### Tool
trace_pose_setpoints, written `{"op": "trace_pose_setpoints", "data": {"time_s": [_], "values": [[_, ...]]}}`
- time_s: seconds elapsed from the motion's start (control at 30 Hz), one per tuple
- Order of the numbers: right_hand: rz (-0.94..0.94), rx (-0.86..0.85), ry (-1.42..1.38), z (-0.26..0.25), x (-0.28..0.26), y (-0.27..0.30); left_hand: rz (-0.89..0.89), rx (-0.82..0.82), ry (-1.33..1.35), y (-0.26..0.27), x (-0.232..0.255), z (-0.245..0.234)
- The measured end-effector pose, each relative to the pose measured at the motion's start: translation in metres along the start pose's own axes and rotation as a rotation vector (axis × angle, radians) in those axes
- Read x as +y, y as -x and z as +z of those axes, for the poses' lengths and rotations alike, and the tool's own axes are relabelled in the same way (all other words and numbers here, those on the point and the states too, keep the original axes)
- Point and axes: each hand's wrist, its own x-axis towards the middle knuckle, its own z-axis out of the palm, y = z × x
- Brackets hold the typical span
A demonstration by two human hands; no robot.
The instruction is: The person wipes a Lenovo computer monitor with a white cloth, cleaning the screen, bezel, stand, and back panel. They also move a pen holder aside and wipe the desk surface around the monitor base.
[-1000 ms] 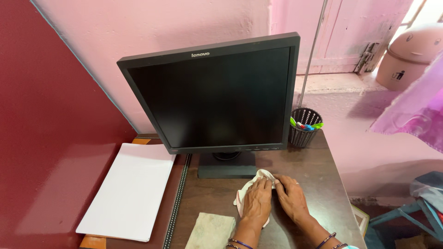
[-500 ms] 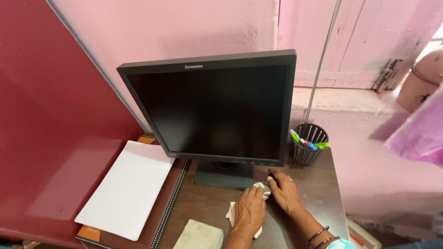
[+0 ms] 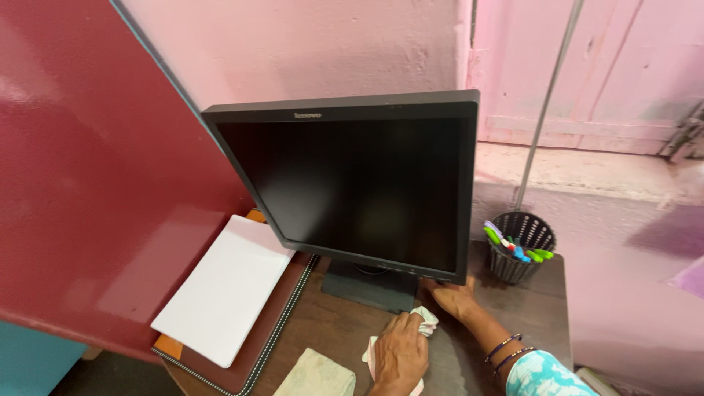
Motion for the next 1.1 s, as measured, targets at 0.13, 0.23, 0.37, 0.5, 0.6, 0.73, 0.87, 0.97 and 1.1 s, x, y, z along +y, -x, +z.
{"op": "trace_pose_setpoints", "data": {"time_s": [0.13, 0.23, 0.37, 0.5, 0.6, 0.73, 0.87, 0.97, 1.1], "values": [[0.003, 0.012, 0.141, 0.017, 0.005, -0.025, -0.047, -0.035, -0.006, 0.007, -0.008, 0.003], [-0.120, 0.115, 0.157, 0.025, 0.015, -0.036, -0.239, 0.015, 0.064, 0.011, -0.023, 0.010], [-0.154, 0.148, 0.151, 0.032, 0.018, -0.050, -0.619, 0.426, 0.140, 0.005, -0.050, 0.019], [-0.152, 0.161, 0.140, 0.034, 0.020, -0.056, -0.753, 0.557, 0.146, -0.004, -0.073, 0.020], [-0.151, 0.172, 0.131, 0.035, 0.020, -0.060, -0.778, 0.408, 0.069, -0.010, -0.074, 0.020], [-0.150, 0.186, 0.112, 0.037, 0.020, -0.067, -0.867, 0.184, 0.036, -0.018, -0.066, 0.013], [-0.145, 0.193, 0.102, 0.038, 0.022, -0.069, -0.860, 0.161, 0.056, -0.024, -0.061, 0.002], [-0.146, 0.201, 0.091, 0.040, 0.018, -0.071, -0.861, 0.115, 0.052, -0.027, -0.060, -0.005], [-0.139, 0.198, 0.063, 0.044, 0.015, -0.065, -0.849, 0.084, 0.064, -0.026, -0.058, -0.007]]}}
